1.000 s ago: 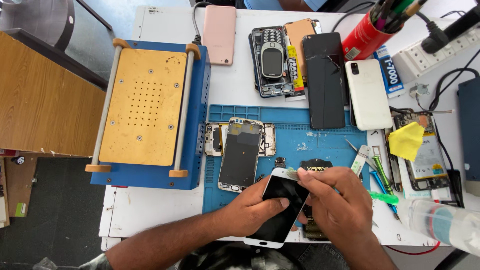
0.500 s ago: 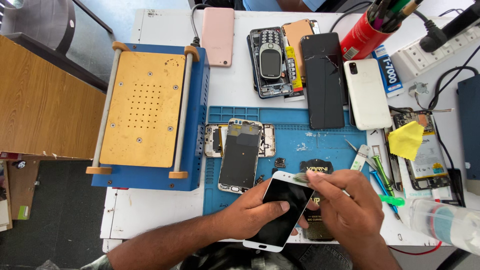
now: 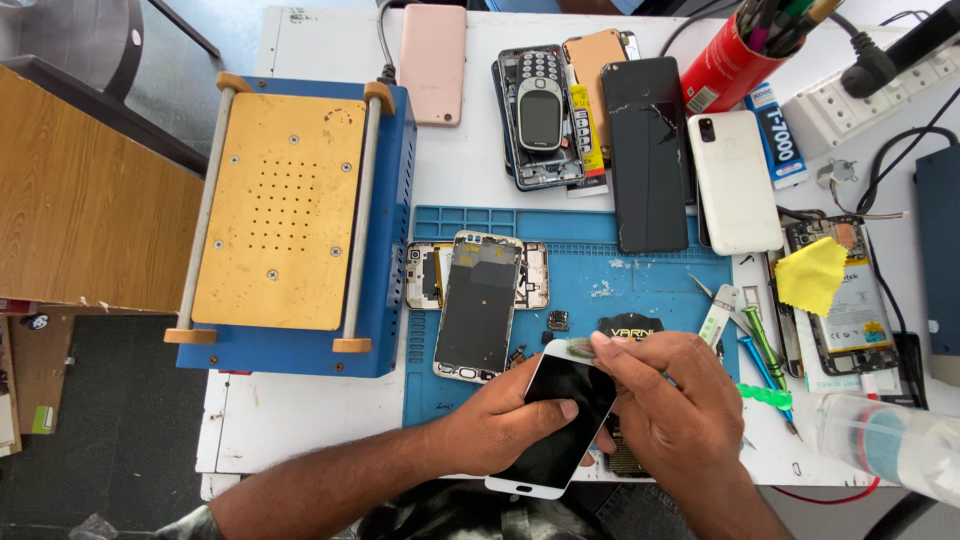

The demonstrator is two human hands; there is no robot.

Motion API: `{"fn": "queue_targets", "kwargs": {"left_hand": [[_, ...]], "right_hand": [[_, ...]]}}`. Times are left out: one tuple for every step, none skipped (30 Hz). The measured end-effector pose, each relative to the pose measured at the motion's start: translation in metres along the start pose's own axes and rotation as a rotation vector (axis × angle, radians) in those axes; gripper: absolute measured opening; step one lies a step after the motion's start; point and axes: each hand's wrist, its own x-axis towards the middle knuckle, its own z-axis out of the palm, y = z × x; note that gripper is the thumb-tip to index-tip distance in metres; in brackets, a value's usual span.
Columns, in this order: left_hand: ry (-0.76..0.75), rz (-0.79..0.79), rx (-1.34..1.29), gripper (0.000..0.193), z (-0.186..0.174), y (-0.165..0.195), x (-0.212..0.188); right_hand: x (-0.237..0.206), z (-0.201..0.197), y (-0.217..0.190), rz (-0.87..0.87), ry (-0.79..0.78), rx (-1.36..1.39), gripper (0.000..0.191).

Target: The person holds a smartphone and applies liquid from a bottle onto its screen edge, scrubs the screen and frame with a toothbrush, and pries along the screen edge with a scalpel blade, working over a repair mat with other disassembled phones around.

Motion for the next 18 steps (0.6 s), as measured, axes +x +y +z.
{"fn": "queue_targets", "kwargs": {"left_hand": [[0.012,0.002,-0.005,0.043,0.0,0.0,0.0],[0.019,-0.016,-0.029,0.044,0.0,0.0,-0.001],[0.028,-0.031,-0.054,0.045,-0.001,0.0,-0.001],[0.035,-0.044,-0.08,0.046,-0.002,0.001,0.0],[0.018,-0.027,-0.022,0.043,-0.003,0.001,0.0],[-0.001,-0.018,0.028,0.041,-0.002,0.001,0.0],[-0.02,-0.008,0.077,0.04,-0.001,0.0,0.0],[-0.022,-0.004,0.086,0.042,0.001,0.0,0.0],[-0.024,0.004,0.101,0.044,0.002,0.0,-0.001],[-0.026,0.012,0.117,0.046,0.002,0.001,-0.002],[-0.034,0.007,0.07,0.048,0.002,0.002,-0.003],[-0.04,0.002,0.022,0.05,0.003,0.003,-0.004],[-0.049,-0.005,-0.029,0.053,0.003,0.005,-0.005],[-0.039,-0.004,-0.052,0.053,0.003,0.006,-0.005],[-0.028,-0.004,-0.077,0.054,0.003,0.007,-0.006],[-0.015,-0.002,-0.102,0.054,0.003,0.008,-0.007],[-0.018,0.0,-0.112,0.054,0.003,0.008,-0.007],[-0.021,0.002,-0.121,0.054,0.003,0.009,-0.007]], "right_hand": [[0.0,-0.001,0.0,0.013,0.0,-0.001,0.044],[0.0,-0.002,0.0,0.026,-0.002,0.0,0.046],[0.0,-0.002,0.0,0.028,-0.001,0.001,0.045],[0.0,-0.002,-0.001,0.028,0.001,0.001,0.044],[0.0,-0.002,-0.001,0.036,0.002,-0.003,0.043],[0.0,-0.003,-0.001,0.032,-0.008,0.005,0.042],[-0.001,-0.004,-0.002,0.029,-0.019,0.014,0.042],[-0.002,-0.005,-0.003,0.018,-0.025,0.023,0.041],[-0.003,-0.009,-0.001,0.028,-0.038,0.043,0.04],[-0.005,-0.017,0.001,0.039,-0.05,0.063,0.039],[-0.006,-0.023,0.003,0.049,-0.064,0.086,0.038],[-0.009,-0.029,0.004,0.1,-0.016,0.123,0.035],[-0.013,-0.034,0.004,0.152,0.033,0.157,0.033],[-0.016,-0.037,0.004,0.207,0.081,0.19,0.031],[-0.019,-0.039,0.004,0.226,0.077,0.183,0.031],[-0.021,-0.041,0.005,0.242,0.073,0.177,0.03],[-0.022,-0.041,0.005,0.257,0.07,0.173,0.029],[-0.023,-0.04,0.005,0.242,0.059,0.174,0.029]]}}
